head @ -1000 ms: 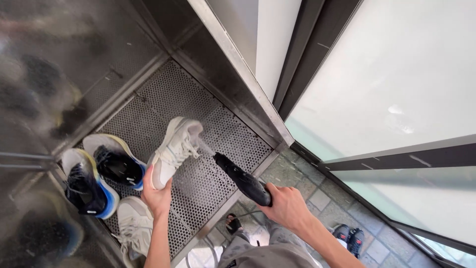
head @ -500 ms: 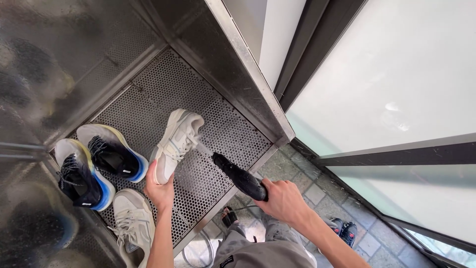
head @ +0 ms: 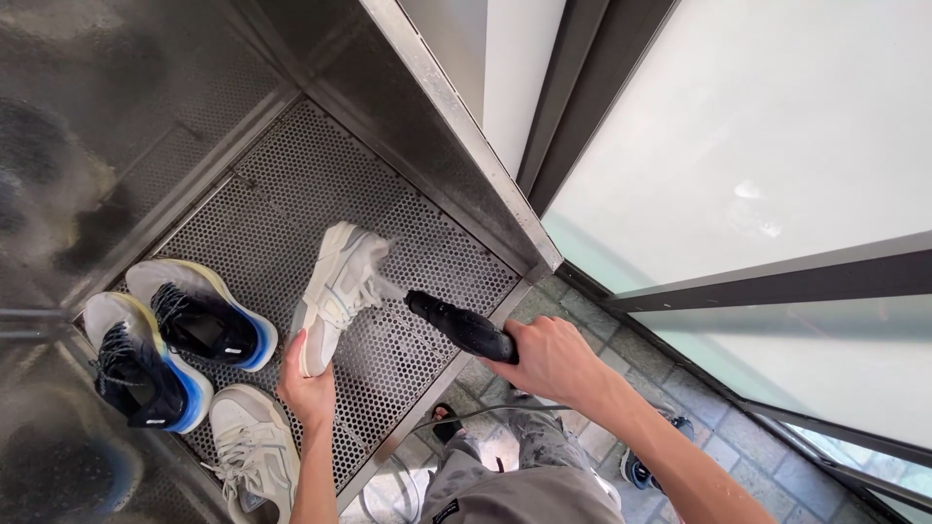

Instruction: Cleaning white sneakers using a high-pressure water nozzle inside a specialized cleaning booth.

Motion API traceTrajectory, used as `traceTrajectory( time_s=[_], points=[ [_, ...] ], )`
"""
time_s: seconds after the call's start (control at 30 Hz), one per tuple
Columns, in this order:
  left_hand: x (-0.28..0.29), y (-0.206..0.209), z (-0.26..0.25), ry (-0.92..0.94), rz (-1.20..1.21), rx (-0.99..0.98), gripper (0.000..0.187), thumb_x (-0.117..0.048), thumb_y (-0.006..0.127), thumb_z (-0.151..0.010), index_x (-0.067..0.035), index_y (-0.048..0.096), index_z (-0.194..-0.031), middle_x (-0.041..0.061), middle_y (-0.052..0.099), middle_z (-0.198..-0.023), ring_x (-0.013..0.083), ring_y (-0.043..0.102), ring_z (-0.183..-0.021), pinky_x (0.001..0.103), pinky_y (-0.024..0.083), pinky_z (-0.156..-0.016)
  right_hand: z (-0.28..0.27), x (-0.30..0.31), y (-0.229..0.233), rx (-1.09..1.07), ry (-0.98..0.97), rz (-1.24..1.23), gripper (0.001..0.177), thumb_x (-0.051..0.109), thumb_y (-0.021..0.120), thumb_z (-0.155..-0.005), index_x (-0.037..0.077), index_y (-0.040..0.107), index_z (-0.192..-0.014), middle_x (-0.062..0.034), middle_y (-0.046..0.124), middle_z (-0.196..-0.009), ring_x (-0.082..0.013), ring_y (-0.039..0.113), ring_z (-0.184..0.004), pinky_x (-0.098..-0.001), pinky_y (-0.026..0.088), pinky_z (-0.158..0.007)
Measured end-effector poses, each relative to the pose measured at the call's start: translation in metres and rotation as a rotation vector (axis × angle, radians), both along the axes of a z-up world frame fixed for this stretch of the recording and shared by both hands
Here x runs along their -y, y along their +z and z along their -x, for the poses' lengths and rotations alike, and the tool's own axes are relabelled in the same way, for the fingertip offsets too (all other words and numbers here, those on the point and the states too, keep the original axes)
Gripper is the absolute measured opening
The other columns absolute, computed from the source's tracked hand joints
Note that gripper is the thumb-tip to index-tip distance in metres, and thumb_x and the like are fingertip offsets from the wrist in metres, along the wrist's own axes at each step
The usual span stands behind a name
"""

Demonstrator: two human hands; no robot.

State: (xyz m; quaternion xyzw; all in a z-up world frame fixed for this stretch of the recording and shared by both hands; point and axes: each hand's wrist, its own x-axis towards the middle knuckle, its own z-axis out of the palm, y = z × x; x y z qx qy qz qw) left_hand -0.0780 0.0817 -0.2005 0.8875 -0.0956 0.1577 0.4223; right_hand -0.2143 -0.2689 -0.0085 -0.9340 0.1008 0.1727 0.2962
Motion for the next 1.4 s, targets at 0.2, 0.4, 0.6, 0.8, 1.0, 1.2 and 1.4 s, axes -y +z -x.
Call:
traceTrajectory(
  time_s=[0.2,0.4,0.6,0.8,1.0,1.2,1.4],
  points=[
    [-0.001,-0.009,0.001,0.011,-0.039,0.053,0.072,0.014,0.082,-0.071,-0.011,0.063,-0.135,0.019,0.067,-0.137,0.0362,0.068,-0.124,0.043,0.057,-0.104,-0.009,-0.005,-0.007,0.027,0.035,0.034,0.052,0.052,0.068,-0.090,0.001,0.072,-0.084,-0.0149,0.061,-0.050,-0.0326,0.066,-0.048,-0.0445,0.056,-0.058],
    [-0.001,-0.017,0.005,0.014,-0.067,0.055,0.071,0.012,0.082,-0.072,-0.012,0.061,-0.135,0.023,0.064,-0.140,0.0403,0.066,-0.125,0.045,0.056,-0.104,-0.011,-0.012,-0.032,0.177,0.035,0.037,0.039,0.038,0.074,-0.079,0.000,0.072,-0.088,-0.0181,0.065,-0.058,-0.0386,0.068,-0.058,-0.0481,0.055,-0.061],
    [0.008,-0.005,0.005,-0.030,-0.049,0.074,0.071,0.013,0.080,-0.076,-0.013,0.058,-0.138,0.022,0.064,-0.141,0.0389,0.066,-0.128,0.044,0.057,-0.107,-0.021,-0.023,-0.039,0.084,-0.001,0.064,0.037,0.038,0.071,-0.086,0.000,0.067,-0.087,-0.0182,0.066,-0.059,-0.0364,0.069,-0.058,-0.0461,0.056,-0.060],
    [0.022,0.003,0.011,-0.040,-0.099,0.083,0.076,0.014,0.080,-0.071,-0.012,0.058,-0.139,0.025,0.062,-0.143,0.0420,0.064,-0.129,0.045,0.056,-0.108,-0.021,-0.031,-0.060,0.154,-0.020,0.064,0.041,0.039,0.071,-0.088,-0.002,0.066,-0.089,-0.0176,0.066,-0.059,-0.0359,0.069,-0.056,-0.0466,0.055,-0.059],
    [0.033,0.013,0.011,-0.001,-0.168,0.034,0.077,0.011,0.083,-0.069,-0.013,0.059,-0.138,0.027,0.059,-0.146,0.0434,0.062,-0.129,0.045,0.056,-0.106,-0.021,-0.026,-0.064,0.133,-0.017,0.078,0.045,0.040,0.074,-0.085,-0.003,0.064,-0.090,-0.0176,0.065,-0.058,-0.0364,0.069,-0.057,-0.0465,0.055,-0.058],
    [0.048,0.036,0.011,-0.011,-0.200,0.020,0.076,0.013,0.079,-0.070,-0.014,0.058,-0.138,0.027,0.058,-0.147,0.0432,0.063,-0.127,0.045,0.056,-0.104,-0.022,-0.023,-0.077,0.140,-0.063,0.069,0.038,0.036,0.073,-0.087,-0.001,0.064,-0.088,-0.0158,0.064,-0.057,-0.0354,0.068,-0.054,-0.0459,0.054,-0.057],
    [0.056,0.045,0.009,-0.017,-0.230,-0.006,0.077,0.010,0.079,-0.070,-0.016,0.057,-0.139,0.028,0.057,-0.148,0.0439,0.064,-0.125,0.045,0.056,-0.102,-0.025,-0.019,-0.085,0.186,-0.113,0.055,0.040,0.037,0.076,-0.083,-0.002,0.064,-0.087,-0.0159,0.063,-0.056,-0.0358,0.067,-0.053,-0.0460,0.054,-0.055]
  ],
)
